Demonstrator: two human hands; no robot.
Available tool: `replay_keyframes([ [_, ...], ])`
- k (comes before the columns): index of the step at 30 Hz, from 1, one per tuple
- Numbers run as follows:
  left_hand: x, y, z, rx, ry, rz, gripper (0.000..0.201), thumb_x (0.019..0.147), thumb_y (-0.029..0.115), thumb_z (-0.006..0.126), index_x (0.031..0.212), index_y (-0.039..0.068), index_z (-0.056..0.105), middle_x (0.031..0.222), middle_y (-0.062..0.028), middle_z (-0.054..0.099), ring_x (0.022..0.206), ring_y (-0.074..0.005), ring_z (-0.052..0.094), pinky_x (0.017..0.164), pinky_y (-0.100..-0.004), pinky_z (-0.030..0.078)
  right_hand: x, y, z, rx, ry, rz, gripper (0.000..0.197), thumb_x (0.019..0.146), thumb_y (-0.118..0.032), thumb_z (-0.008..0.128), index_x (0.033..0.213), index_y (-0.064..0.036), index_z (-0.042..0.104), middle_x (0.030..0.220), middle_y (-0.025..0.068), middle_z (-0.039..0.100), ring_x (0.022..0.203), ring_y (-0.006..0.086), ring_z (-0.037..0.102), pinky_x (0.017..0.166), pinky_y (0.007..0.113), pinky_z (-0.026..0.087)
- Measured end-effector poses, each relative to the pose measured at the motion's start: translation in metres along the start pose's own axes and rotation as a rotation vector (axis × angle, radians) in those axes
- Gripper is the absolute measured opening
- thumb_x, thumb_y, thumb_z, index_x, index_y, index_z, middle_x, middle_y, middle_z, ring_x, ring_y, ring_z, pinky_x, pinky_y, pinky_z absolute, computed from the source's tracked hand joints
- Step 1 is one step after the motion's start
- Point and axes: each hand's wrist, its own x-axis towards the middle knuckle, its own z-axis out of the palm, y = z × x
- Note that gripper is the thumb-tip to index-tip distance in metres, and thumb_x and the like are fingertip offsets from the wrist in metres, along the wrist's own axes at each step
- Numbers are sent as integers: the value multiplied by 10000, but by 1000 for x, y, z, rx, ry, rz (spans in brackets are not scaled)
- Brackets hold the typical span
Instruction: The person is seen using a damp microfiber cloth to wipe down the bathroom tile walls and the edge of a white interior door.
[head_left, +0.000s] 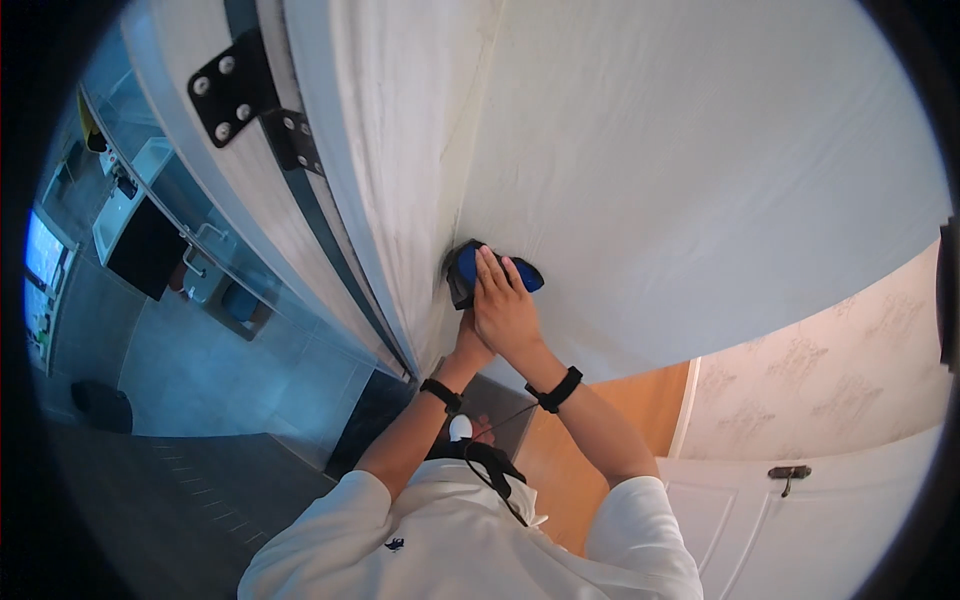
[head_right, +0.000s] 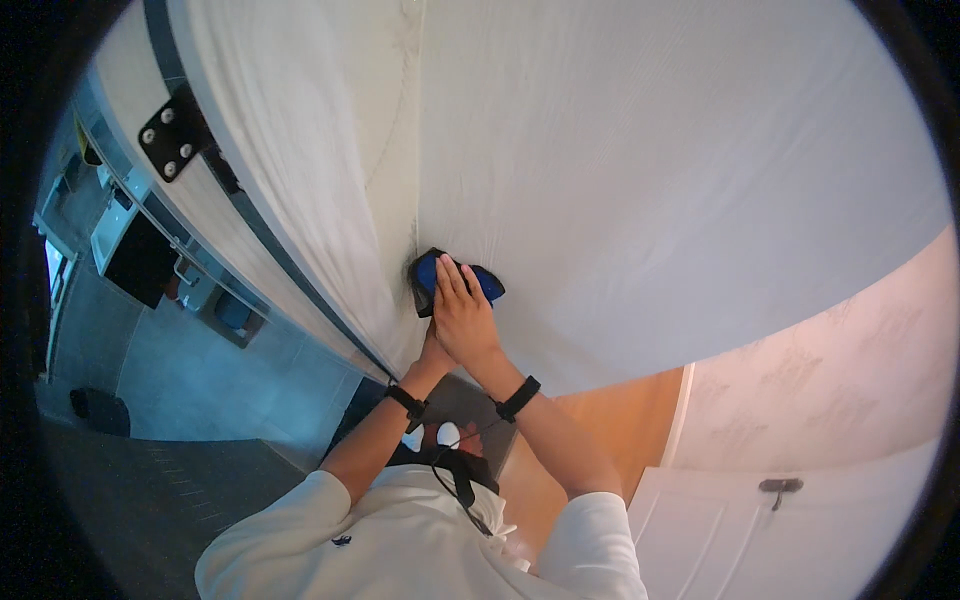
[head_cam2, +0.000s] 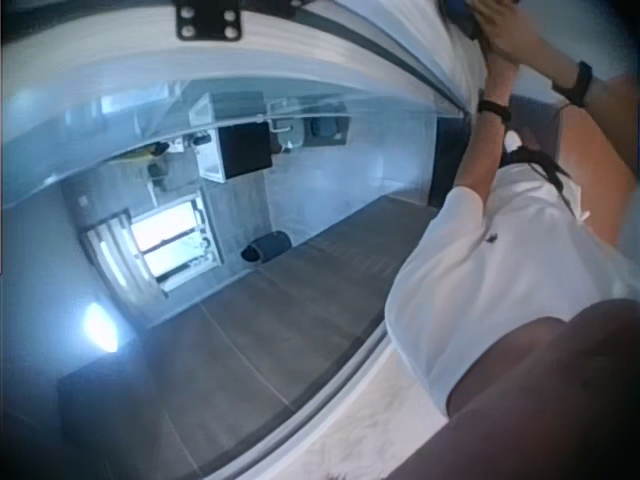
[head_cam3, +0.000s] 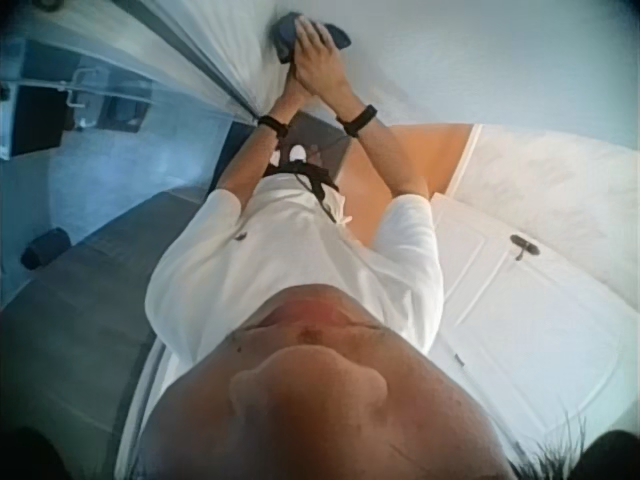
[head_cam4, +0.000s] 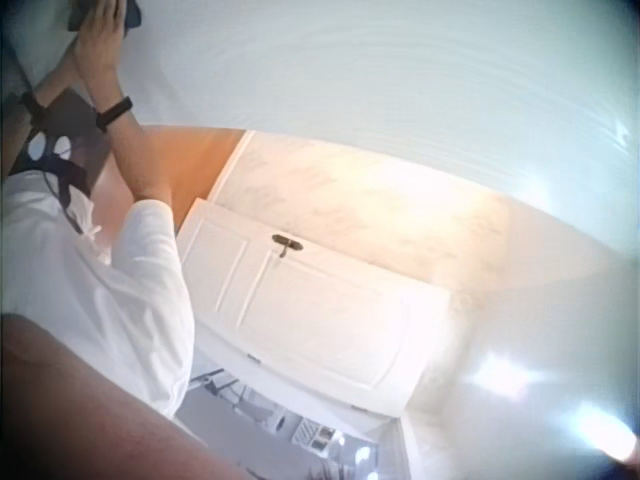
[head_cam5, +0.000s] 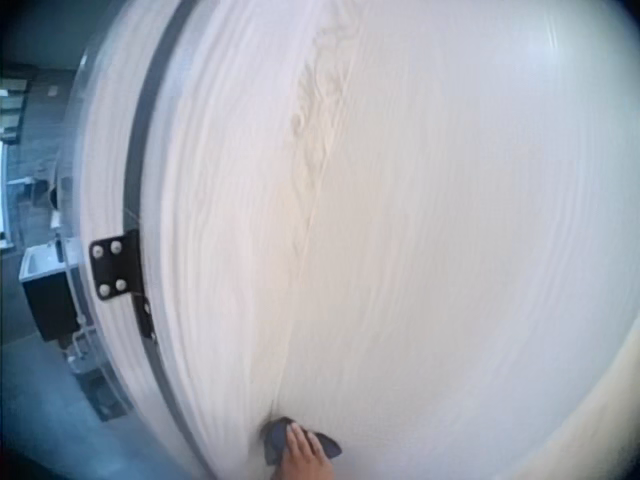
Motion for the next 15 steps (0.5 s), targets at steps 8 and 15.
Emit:
replay_keyframes([
  [8, -36, -35, 10, -190, -414, -144, 533, 773, 208, 582, 1263, 82, 416, 1247, -211, 454, 1142, -349, 440, 935, -428, 372, -60, -10, 56, 295, -172, 227, 399, 727, -133, 542, 1075, 60, 520, 1295, 200, 416, 1200, 297, 419, 988, 393, 347],
  [15, 32, 41, -46, -201, 93, 44, 559, 759, 100, 595, 1262, -15, 378, 1237, -247, 396, 1131, -455, 352, 960, -485, 301, -25, 1, -34, 440, 127, 552, 378, 760, -260, 612, 974, 35, 510, 757, 191, 560, 686, 338, 548, 600, 428, 411],
])
